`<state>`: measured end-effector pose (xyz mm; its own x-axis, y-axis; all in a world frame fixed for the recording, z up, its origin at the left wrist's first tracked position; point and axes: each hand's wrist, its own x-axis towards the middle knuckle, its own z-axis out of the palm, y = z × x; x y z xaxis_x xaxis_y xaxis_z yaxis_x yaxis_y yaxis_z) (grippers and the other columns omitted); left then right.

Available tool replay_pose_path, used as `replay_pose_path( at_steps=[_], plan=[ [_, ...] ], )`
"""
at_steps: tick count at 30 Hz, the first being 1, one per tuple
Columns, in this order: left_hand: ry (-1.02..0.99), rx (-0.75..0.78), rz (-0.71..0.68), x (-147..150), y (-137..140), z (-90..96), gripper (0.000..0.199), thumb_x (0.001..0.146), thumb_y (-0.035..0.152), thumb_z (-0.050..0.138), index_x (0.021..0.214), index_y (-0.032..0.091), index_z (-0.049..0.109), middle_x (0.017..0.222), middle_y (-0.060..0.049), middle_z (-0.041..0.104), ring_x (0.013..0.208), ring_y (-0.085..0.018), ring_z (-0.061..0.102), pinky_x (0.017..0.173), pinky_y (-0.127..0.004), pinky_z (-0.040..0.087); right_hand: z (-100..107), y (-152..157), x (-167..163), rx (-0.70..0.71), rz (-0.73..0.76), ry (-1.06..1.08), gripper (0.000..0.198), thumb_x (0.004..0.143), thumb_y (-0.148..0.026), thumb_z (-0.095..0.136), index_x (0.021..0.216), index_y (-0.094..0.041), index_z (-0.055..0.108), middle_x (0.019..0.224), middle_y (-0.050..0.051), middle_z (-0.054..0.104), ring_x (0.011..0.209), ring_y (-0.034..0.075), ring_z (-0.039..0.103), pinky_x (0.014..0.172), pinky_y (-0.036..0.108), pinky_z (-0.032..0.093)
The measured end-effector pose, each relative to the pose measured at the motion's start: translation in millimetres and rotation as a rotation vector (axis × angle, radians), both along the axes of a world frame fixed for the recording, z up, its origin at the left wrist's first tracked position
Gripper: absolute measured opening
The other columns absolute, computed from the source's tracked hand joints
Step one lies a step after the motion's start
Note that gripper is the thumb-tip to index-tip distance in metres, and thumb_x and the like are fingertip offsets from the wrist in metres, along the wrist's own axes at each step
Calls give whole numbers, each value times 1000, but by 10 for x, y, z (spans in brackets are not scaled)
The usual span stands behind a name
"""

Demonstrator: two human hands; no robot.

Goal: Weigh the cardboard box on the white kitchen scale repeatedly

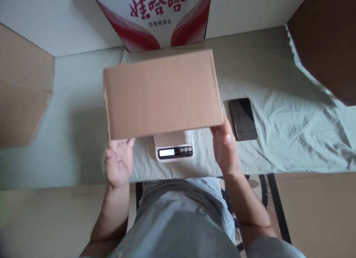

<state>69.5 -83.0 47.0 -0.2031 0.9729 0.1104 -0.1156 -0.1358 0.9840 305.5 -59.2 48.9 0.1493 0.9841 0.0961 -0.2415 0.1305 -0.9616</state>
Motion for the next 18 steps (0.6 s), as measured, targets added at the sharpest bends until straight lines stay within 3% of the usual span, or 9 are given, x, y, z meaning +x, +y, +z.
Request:
replay_pose_path(
  at_steps=[4, 7, 11, 18],
  plan=[
    [6, 100, -24, -80, 447, 83, 47, 85, 69, 45, 117, 40, 64, 142, 3, 56, 142, -25, 41, 120, -42, 34, 191, 330, 13, 41, 51, -18, 45, 78, -67, 48, 108, -40, 67, 132, -5, 63, 140, 25, 46, 123, 46, 33],
    [7, 122, -69, -112, 755, 55, 51, 87, 70, 42, 121, 38, 62, 142, 1, 56, 141, -25, 43, 120, -43, 33, 190, 566, 10, 41, 82, -34, 46, 77, -69, 49, 107, -40, 66, 136, -6, 61, 142, 26, 43, 123, 46, 31],
    [14, 89, -67, -122, 972, -84, 60, 86, 73, 40, 128, 35, 58, 146, -4, 52, 143, -26, 41, 120, -45, 31, 44, 773, 1, 18, 101, -66, 49, 75, -71, 49, 111, -40, 63, 140, -6, 59, 143, 26, 41, 123, 47, 29],
    [23, 16, -15, -199, 1088, -500, 67, 83, 79, 37, 131, 36, 53, 152, -4, 45, 147, -25, 34, 120, -45, 30, -284, 960, -9, 2, 146, -105, 43, 78, -66, 50, 110, -39, 61, 136, -6, 61, 143, 23, 42, 120, 44, 36]
  ],
)
